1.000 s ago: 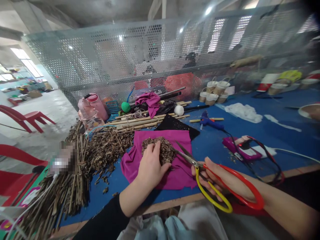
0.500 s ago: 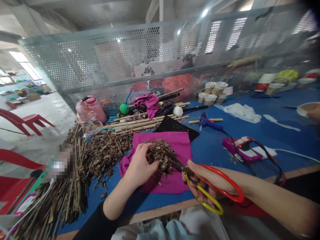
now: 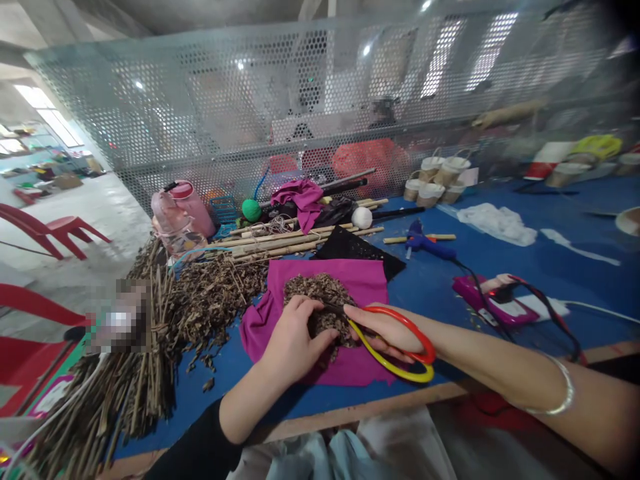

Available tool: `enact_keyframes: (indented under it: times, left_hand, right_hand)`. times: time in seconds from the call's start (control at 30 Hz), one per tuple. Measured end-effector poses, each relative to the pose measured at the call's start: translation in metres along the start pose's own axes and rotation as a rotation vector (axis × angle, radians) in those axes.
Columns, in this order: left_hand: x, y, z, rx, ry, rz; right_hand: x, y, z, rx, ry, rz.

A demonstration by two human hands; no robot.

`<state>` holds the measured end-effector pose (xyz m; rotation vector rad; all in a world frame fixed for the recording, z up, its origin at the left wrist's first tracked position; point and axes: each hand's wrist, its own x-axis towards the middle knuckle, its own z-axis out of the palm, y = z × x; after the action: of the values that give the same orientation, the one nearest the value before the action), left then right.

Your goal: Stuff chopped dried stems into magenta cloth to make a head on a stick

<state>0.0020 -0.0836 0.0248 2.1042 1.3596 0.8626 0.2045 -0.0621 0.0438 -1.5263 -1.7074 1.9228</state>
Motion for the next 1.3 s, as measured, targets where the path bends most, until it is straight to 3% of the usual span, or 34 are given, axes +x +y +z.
enact_keyframes:
  times: [0.1,0.3,0.4,0.57,0.77,0.9,1.07,1.17,1.23,1.3]
  left_hand:
    - [-0.013,0.006,-0.002,0.04,0.068,0.036]
    - [-0.024,0.012,0.005,0.457,-0.147,0.205]
    - [-0.017,0.011,0.01,0.574,-0.189,0.249]
    - [0.001,0.012,0.005,0.4,-0.174,0.193]
    - [0.027,-0.005,-0.006,0.127,0.041,-0.006]
    - [0.038,-0.017,-0.006,0.124,0.07,-0.091]
    - [0.043,-0.023,-0.015,0.299,0.235,-0.144]
    - [0.048,-0.025,-0.017,0.335,0.084,-0.256]
    - [0.049,-0.024,-0.014,0.237,0.012,-0.214]
    - [0.048,-0.021,-0.01,0.139,0.039,-0.116]
  right_hand:
    - [-0.01,-0.003,-0.002,-0.087,0.027,-0.034]
    - [-0.031,-0.003,-0.01,0.073,-0.115,0.022]
    - [-0.047,-0.005,-0.016,0.07,-0.104,0.014]
    - [-0.067,-0.005,-0.023,0.083,-0.05,0.024]
    - [-0.068,0.011,-0.02,0.094,-0.129,0.022]
    - [-0.06,0.013,-0.02,0.124,-0.161,0.053]
    - [-0.049,0.008,-0.029,0.125,-0.187,0.09]
    - [-0.048,0.003,-0.031,0.131,-0.179,0.154]
    - [-0.045,-0.003,-0.03,0.142,-0.179,0.189]
    - [-0.039,-0.012,-0.028,0.147,-0.199,0.199]
